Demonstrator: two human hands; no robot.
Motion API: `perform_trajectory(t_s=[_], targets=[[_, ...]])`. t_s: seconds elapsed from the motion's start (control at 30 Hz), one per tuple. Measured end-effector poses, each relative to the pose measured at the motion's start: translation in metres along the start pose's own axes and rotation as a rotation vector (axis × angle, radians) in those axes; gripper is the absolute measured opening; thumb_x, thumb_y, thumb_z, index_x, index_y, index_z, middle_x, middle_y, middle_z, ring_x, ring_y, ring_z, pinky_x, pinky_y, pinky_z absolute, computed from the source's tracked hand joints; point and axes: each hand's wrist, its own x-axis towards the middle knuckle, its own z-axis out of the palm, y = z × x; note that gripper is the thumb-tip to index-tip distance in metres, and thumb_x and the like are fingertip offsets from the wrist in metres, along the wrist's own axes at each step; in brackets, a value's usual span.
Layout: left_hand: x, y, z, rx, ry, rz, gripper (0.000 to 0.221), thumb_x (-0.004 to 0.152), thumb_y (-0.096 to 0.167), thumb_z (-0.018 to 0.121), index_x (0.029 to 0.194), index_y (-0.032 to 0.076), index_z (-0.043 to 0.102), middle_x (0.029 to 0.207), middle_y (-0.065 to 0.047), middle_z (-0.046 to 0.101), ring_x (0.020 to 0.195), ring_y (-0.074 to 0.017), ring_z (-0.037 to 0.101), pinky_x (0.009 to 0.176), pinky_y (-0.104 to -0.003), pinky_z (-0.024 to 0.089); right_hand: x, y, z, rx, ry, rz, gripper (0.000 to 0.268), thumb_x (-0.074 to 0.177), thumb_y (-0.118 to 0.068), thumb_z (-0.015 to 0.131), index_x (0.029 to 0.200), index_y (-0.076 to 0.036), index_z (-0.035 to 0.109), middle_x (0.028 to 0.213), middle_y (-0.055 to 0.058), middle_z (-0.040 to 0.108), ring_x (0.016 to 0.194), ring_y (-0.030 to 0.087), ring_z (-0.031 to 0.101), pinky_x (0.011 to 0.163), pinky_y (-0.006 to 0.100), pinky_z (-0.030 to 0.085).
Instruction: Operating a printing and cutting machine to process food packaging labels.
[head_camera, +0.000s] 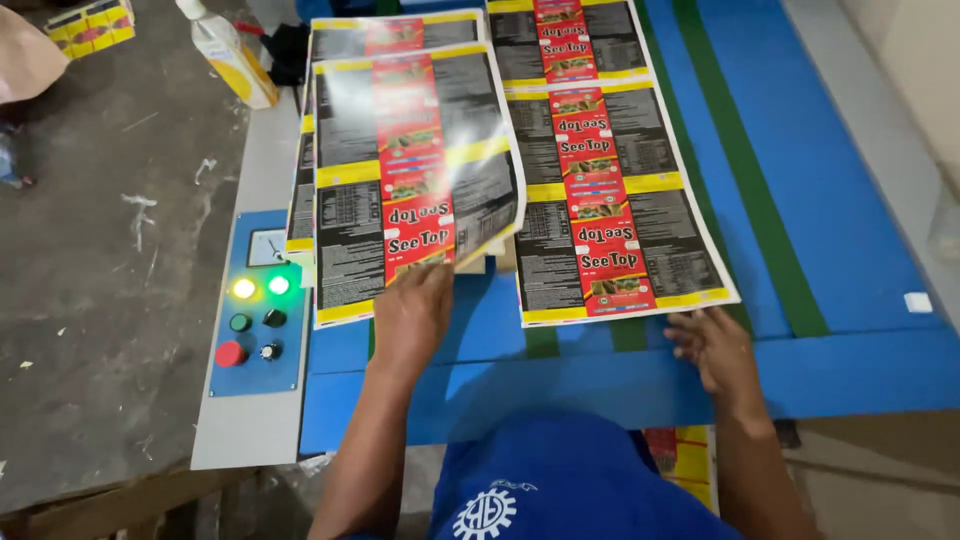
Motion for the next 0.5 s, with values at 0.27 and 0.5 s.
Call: perform_trajectory(t_s=[0.27, 0.5], targets=[[-0.038, 0.046, 0.050, -0.305, -0.102, 0.201, 0.017, 0.088, 0.009, 0.063, 0.103, 0.004, 0.068, 0.110, -0.015, 0.071, 0.099, -0.0365, 0.069, 0.084, -0.048, 0.055, -0.062, 0.001, 0.060, -0.138, -0.167, 0.085, 0.048, 0.100, -0.021, 0.059, 0.145, -0.005, 0.055, 0.113, 0.017, 0.074, 0.085, 0.022, 0.070, 0.062, 0.032, 0.052], [-0.032, 0.091, 0.061, -0.351, -0.163, 0.399, 0.022, 0.082, 0.020, 0.070, 0.095, 0.002, 0.069, 0.109, -0.016, 0.071, 0.106, -0.0342, 0.068, 0.091, -0.047, 0.053, -0.067, 0.007, 0.102, -0.124, -0.323, 0.044, 0.032, 0.100, -0.021, 0.060, 0.124, 0.000, 0.064, 0.103, 0.014, 0.076, 0.082, 0.022, 0.074, 0.058, 0.033, 0.053]])
